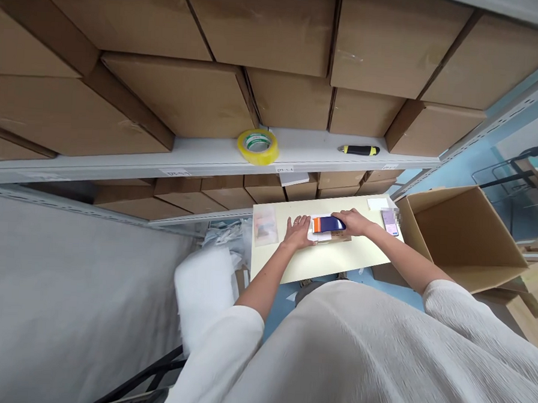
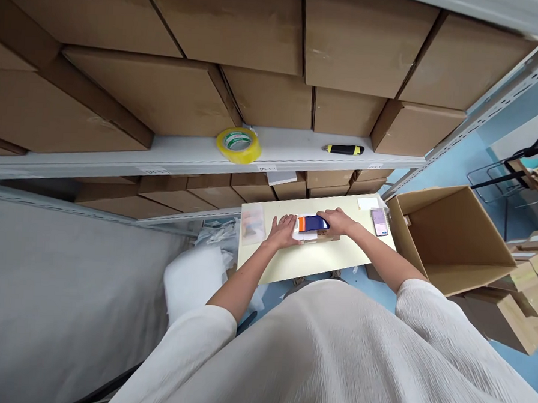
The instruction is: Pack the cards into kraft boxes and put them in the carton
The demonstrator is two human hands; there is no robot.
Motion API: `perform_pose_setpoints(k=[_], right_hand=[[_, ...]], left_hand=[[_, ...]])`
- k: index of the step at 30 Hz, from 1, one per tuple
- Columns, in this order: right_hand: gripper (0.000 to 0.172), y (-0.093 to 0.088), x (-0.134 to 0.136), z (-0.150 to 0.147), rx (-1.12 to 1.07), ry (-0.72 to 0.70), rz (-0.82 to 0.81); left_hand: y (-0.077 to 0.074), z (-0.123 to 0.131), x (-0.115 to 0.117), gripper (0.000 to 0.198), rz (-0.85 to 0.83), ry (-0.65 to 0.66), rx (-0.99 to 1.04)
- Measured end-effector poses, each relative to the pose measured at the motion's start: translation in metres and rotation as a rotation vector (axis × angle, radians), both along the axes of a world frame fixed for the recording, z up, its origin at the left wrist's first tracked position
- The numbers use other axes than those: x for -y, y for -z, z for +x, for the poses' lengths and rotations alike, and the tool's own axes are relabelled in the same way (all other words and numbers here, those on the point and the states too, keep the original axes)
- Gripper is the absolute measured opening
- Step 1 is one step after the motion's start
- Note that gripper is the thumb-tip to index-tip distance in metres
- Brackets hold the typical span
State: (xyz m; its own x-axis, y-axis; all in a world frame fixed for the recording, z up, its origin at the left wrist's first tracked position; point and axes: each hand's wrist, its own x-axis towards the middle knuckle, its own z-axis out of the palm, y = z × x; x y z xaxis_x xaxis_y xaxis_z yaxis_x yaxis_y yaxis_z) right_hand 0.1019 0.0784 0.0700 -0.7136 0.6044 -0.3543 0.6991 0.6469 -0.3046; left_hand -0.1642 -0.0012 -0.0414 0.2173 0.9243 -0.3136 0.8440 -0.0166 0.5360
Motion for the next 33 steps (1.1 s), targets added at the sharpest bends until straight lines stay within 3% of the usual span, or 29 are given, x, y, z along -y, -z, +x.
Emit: perform_pose_setpoints(k=[6, 15, 21, 27, 33], right_hand=[[0.06, -0.009, -0.008, 0.022, 0.051, -0.079, -0.003], [0.06, -0.005, -0.035, 0.108, 0.087, -0.036, -0.015], [0.056, 0.008, -0.043, 0.13, 0.074, -0.055, -0.042], [0.056, 0.01, -0.059, 0.166, 0.084, -0.031, -0.067], [0.053, 0.012, -0.064, 0.175, 0.055, -0.067, -0.103]], left_hand=[[-0.019, 0.004, -0.002, 0.121, -0.108, 0.065, -0.249], [-0.022, 0.005, -0.004, 0.122, -0.15, 0.061, -0.329], [-0.029, 0.009, -0.006, 0.12, -0.188, 0.059, -0.39], [-0.034, 0.012, -0.01, 0.118, -0.227, 0.047, -0.439], [-0.036, 0.018, -0.012, 0.116, -0.252, 0.045, -0.461]])
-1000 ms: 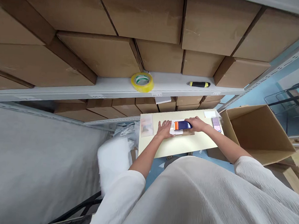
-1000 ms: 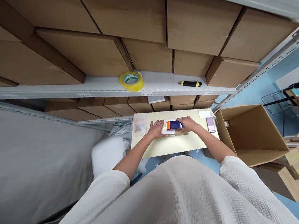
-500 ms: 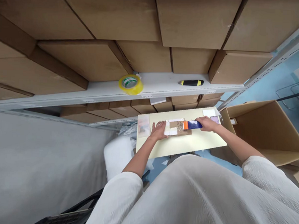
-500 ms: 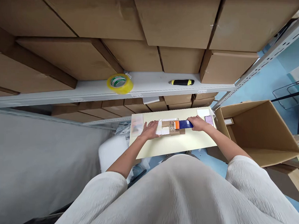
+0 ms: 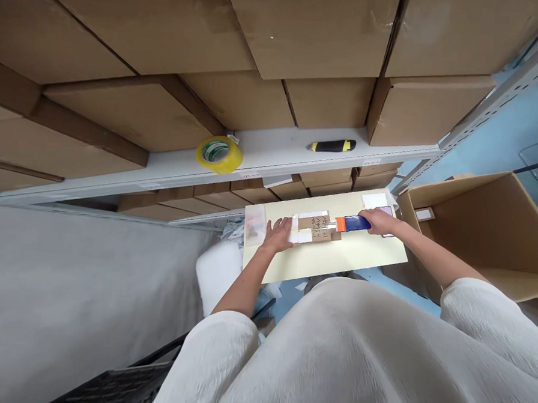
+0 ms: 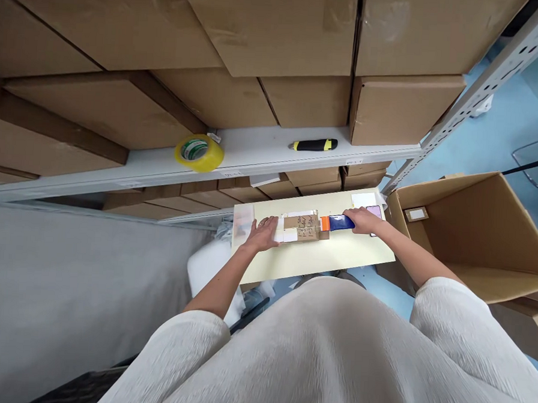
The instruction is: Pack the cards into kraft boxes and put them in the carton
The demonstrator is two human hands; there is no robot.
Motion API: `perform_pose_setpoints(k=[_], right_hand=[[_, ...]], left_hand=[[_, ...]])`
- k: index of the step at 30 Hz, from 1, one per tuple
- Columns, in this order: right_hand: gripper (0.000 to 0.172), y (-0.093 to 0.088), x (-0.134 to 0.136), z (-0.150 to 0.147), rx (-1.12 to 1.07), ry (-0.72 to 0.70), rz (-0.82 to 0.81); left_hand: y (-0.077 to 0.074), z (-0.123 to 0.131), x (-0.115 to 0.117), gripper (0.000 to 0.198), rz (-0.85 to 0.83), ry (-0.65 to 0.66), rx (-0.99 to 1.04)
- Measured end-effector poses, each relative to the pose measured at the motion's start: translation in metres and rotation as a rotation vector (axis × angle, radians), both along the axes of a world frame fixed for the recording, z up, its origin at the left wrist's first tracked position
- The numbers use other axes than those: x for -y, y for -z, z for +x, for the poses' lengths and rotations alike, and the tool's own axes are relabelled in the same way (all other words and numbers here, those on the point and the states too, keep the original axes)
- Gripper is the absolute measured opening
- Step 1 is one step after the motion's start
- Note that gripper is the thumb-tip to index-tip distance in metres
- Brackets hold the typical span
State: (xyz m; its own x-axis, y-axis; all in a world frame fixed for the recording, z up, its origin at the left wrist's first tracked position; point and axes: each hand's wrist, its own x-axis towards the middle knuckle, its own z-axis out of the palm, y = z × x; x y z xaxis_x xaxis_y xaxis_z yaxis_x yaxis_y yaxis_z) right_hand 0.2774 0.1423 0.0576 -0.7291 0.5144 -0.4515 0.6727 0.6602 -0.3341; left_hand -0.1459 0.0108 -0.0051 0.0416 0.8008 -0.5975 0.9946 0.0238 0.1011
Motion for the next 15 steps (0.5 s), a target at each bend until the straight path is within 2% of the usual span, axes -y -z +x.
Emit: perform_pose_setpoints(k=[15], right_hand=[[0.054, 0.003, -0.004, 0.011, 0.034, 0.032, -0.089]], left_hand=[[-0.004, 0.009, -0.002, 0.117, -0.016, 0.002, -0.033]])
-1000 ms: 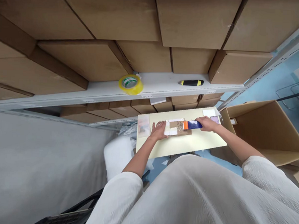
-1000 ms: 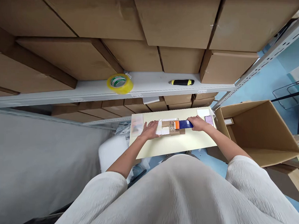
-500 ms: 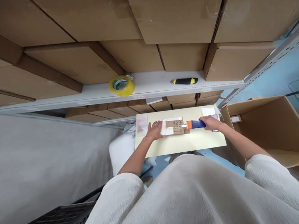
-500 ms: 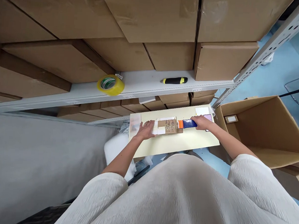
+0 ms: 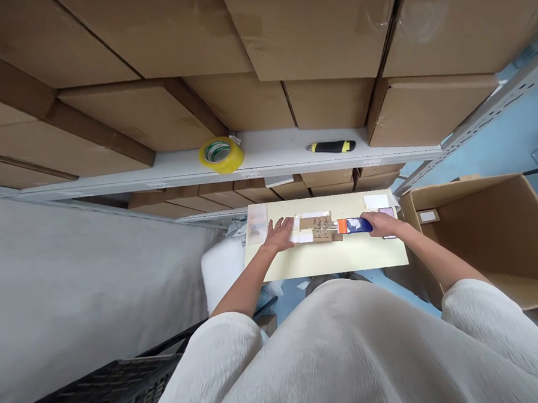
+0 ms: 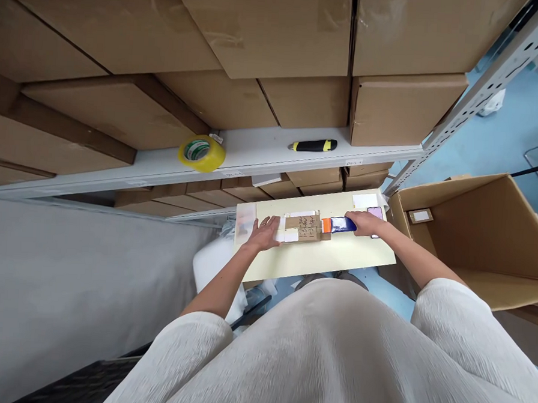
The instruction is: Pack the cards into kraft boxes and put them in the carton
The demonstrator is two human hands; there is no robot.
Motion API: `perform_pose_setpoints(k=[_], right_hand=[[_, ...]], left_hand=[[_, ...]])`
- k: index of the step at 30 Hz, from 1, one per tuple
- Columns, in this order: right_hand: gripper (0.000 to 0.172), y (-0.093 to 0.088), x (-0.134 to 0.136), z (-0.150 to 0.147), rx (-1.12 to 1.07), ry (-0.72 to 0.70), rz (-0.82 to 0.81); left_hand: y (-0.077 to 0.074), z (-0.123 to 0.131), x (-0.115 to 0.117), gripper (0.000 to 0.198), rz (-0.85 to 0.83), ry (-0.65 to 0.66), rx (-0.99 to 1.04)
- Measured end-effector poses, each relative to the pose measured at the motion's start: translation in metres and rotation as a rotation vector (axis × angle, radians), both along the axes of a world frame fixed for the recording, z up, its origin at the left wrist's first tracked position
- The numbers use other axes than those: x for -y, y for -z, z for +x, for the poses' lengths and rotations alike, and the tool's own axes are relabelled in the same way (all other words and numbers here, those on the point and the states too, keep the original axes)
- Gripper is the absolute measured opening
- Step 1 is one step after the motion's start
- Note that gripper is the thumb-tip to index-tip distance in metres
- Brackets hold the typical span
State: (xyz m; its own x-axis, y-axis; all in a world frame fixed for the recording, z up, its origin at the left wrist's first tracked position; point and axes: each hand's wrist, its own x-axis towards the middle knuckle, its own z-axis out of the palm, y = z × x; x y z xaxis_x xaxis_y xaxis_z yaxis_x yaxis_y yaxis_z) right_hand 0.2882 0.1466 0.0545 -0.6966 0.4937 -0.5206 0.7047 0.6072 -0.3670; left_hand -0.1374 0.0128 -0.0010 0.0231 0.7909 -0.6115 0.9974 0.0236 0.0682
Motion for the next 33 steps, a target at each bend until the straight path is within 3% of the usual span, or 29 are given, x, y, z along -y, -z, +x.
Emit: perform_pose_setpoints(k=[9, 16, 27, 33], right_hand=[[0.055, 0.006, -0.007, 0.013, 0.049, 0.057, 0.032], [0.041, 0.024, 0.004, -0.017, 0.115, -0.038, 0.156], [0.049, 0.03, 0.008, -0.054, 0.156, -0.064, 0.13], [0.05, 0.027, 0.008, -0.06, 0.151, -0.074, 0.146]], left_hand=[[-0.001, 0.0, -0.004, 0.118, -0.014, -0.006, 0.01], [0.002, 0.001, -0.005, 0.12, -0.025, -0.02, -0.002], [0.003, 0.007, -0.009, 0.128, -0.063, 0.007, -0.035], [0.008, 0.046, -0.013, 0.143, 0.007, 0.032, 0.062]])
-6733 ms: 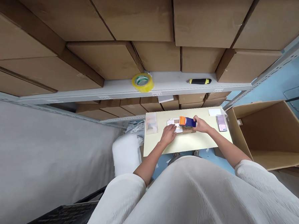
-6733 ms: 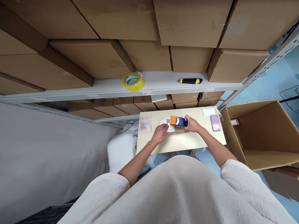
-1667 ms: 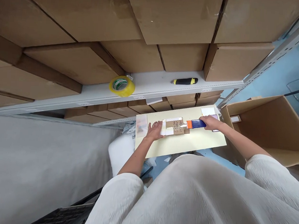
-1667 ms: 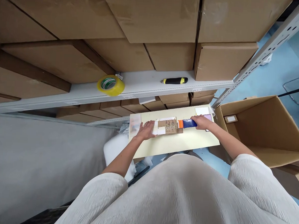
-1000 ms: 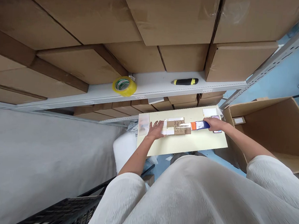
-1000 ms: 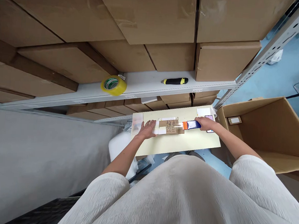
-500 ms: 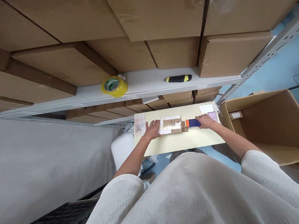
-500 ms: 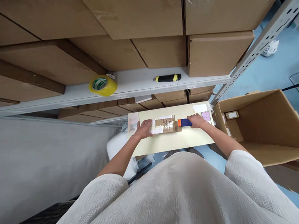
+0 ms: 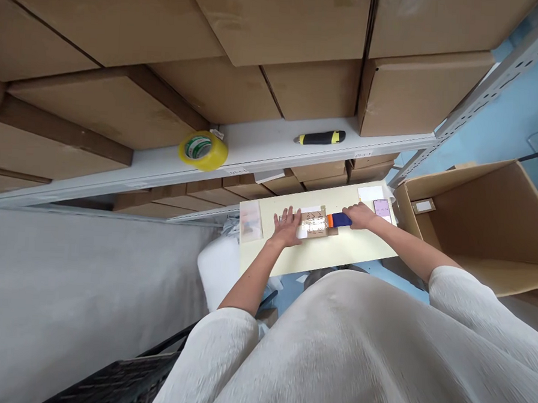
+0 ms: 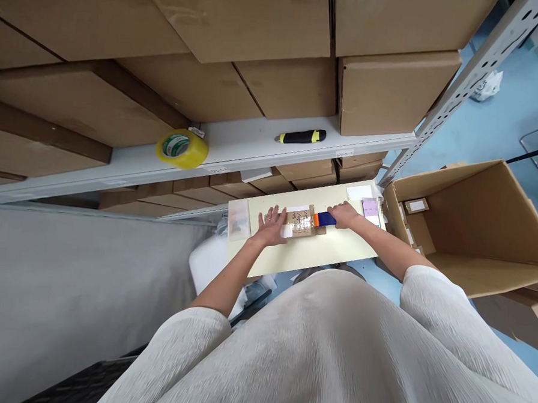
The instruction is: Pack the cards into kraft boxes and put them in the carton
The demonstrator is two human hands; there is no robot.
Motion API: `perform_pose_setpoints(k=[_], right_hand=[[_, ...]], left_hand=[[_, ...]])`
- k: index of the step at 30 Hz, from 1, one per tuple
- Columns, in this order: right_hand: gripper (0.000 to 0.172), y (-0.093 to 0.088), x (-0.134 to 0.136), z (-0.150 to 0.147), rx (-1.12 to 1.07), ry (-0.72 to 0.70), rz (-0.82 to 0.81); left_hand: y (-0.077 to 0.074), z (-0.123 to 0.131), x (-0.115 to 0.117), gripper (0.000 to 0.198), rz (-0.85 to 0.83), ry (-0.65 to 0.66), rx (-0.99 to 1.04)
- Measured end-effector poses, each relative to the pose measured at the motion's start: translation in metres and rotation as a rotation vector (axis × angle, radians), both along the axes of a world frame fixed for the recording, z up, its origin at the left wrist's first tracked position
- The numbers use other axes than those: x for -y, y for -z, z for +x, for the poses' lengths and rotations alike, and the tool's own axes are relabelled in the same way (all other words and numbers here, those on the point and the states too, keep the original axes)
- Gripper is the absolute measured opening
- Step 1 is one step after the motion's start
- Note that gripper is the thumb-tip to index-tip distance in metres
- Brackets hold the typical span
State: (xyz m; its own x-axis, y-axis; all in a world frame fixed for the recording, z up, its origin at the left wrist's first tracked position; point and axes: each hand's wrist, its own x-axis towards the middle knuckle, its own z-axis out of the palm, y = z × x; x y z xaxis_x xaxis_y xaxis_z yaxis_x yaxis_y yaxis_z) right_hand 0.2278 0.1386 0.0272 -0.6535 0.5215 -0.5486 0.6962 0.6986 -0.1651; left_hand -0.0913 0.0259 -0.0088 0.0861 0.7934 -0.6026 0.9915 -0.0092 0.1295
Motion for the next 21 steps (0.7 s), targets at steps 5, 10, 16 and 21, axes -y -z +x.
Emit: perform_pose_setpoints(k=[5, 10, 16, 21], right_hand=[[0.051, -0.004, 0.002, -0.005, 0.025, -0.019, 0.018], [0.054, -0.004, 0.002, -0.014, 0.064, 0.015, -0.025], [0.053, -0.001, -0.002, -0.033, 0.057, 0.028, -0.05], [0.046, 0.004, -0.005, -0.047, -0.004, 0.051, -0.059]], left_hand=[[0.002, 0.052, -0.008, 0.144, 0.065, 0.071, 0.138], [0.004, 0.07, -0.017, 0.134, 0.117, 0.056, 0.098], [0.007, 0.072, -0.022, 0.125, 0.116, 0.066, 0.036], [0.009, 0.075, -0.019, 0.122, 0.138, 0.069, -0.017]])
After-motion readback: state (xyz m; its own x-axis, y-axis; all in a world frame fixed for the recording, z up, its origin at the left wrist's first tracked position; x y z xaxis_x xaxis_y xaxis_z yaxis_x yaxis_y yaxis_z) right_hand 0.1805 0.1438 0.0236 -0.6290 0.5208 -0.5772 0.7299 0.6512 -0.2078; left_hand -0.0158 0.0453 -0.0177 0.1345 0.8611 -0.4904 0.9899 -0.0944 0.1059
